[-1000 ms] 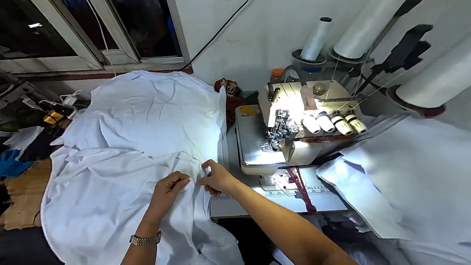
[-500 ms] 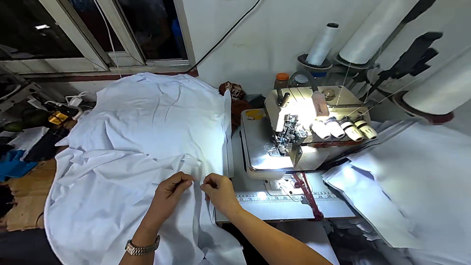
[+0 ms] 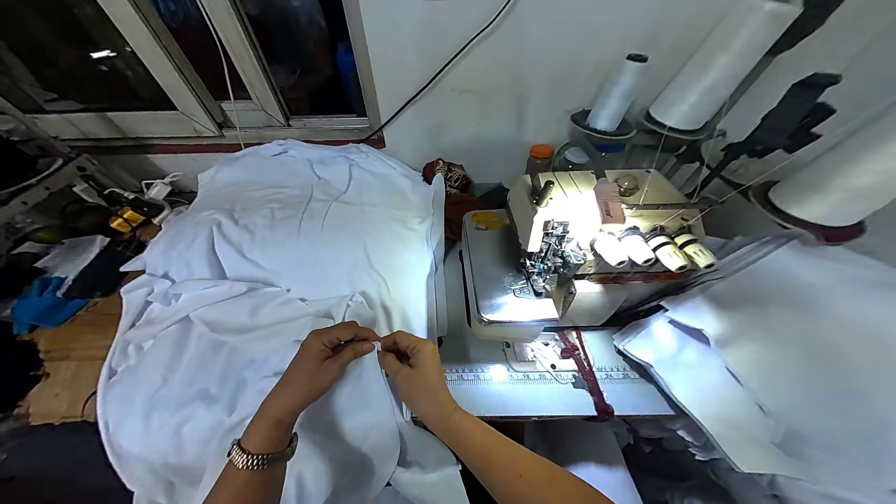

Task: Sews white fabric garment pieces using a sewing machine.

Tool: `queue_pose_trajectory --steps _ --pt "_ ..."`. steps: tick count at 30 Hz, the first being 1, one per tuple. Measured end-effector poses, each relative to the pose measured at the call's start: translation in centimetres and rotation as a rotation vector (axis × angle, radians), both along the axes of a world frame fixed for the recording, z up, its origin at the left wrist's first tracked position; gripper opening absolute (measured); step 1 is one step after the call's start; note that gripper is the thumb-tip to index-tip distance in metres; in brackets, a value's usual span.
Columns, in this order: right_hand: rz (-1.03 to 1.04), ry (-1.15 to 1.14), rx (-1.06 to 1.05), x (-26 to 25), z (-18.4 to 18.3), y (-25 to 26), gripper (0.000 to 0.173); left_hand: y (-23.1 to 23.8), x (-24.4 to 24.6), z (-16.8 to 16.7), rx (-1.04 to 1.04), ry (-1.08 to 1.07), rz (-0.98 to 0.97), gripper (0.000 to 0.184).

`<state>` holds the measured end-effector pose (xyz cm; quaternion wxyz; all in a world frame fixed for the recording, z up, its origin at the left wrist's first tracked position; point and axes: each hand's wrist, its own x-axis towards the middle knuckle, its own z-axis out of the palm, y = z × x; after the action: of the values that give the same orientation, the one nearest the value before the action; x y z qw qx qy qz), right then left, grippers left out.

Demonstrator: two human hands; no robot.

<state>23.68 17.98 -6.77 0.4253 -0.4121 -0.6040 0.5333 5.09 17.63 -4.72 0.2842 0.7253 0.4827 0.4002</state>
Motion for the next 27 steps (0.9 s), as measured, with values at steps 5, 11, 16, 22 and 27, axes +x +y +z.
queue_pose_trajectory --steps 5,11,16,22,27 --pt "0.049 -0.031 0.256 -0.7 -2.1 -3.9 0.023 -0.7 -0.9 0.1 0.012 -0.015 0.010 0.008" --pt "0.125 -0.118 0.135 0.3 -1.8 -7.0 0.029 -1.8 -0.8 0.2 0.112 -0.005 0.102 0.019" --pt "0.015 0.064 -0.001 5.0 1.4 -5.0 0.021 0.9 4.6 2.6 0.139 -0.037 0.104 0.012" --pt "-0.321 0.172 0.021 14.9 4.1 -3.5 0.016 5.5 17.4 5.2 0.219 -0.175 -0.028 0.010" --pt "-0.430 0.220 -0.107 18.6 2.0 -4.1 0.012 5.3 22.1 3.4 0.425 0.147 0.055 0.003"
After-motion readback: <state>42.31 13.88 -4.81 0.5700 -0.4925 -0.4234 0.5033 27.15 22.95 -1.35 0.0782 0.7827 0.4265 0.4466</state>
